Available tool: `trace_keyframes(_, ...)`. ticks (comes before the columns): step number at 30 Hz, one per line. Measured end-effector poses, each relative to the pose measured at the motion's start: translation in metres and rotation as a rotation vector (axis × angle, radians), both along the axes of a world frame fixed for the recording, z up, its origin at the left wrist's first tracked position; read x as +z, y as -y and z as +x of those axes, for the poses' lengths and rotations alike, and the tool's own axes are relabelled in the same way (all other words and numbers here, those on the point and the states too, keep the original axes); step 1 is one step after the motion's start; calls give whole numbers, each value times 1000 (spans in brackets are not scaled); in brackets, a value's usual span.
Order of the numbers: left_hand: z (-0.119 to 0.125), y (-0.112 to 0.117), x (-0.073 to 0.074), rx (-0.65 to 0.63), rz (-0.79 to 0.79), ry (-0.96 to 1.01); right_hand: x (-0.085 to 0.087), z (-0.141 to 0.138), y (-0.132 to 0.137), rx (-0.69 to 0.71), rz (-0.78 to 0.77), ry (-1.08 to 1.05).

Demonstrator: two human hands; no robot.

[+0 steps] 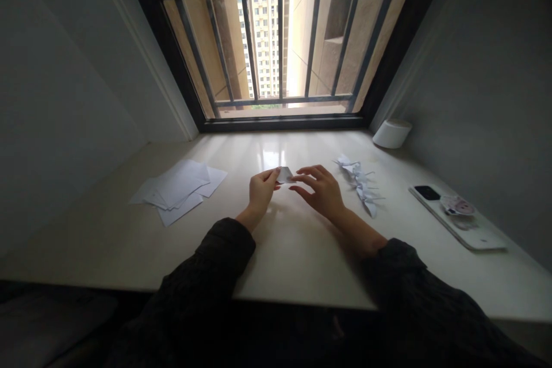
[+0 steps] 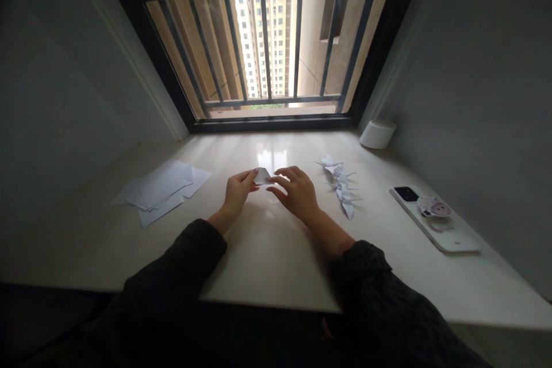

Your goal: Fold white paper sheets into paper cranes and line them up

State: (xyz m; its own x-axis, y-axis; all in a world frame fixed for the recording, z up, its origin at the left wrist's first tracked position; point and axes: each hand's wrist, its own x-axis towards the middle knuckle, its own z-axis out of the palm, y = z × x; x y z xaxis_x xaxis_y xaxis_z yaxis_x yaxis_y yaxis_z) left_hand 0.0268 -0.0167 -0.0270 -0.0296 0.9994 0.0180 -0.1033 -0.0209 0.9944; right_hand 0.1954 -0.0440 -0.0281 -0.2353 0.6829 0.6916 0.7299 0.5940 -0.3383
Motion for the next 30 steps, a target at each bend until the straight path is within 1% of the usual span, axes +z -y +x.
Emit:
trace_keyframes(2, 1, 2, 1, -37, -42, 26, 1, 3, -1, -3, 34, 111)
trace_keyframes(4, 3, 4, 2, -66, -83, 59, 0, 4, -2, -16, 45, 116)
trace_keyframes(6, 4, 5, 3, -87, -90, 87, -2, 2, -3, -23, 29, 21)
trace_keyframes(8, 4, 5, 4, -112, -35, 83, -4, -1, -3, -21, -15, -150)
trace_keyframes(11, 4, 6, 5, -160, 91, 31, -6, -7, -4, -3, -134, -434)
trace_keyframes(13, 3, 6, 5, -189, 134, 16, -7, -9, -5, 23, -221, -563)
trace_keyframes(16, 3, 7, 5, -211, 158, 17, -6, -11, -5, 74, -304, -644)
trace_keyframes(21, -2, 3, 6, -240, 178, 12, -6, -11, -6, 146, -383, -701)
trace_keyframes(26, -9, -4, 9, -299, 167, -1, -6, -8, -9, 162, -354, -701)
trace_keyframes(28, -11, -6, 9, -321, 174, -24, -4, -6, -7, 129, -286, -667)
trace_keyframes(30, -12, -8, 10, -347, 177, -53, 0, -4, -4, 68, -165, -583)
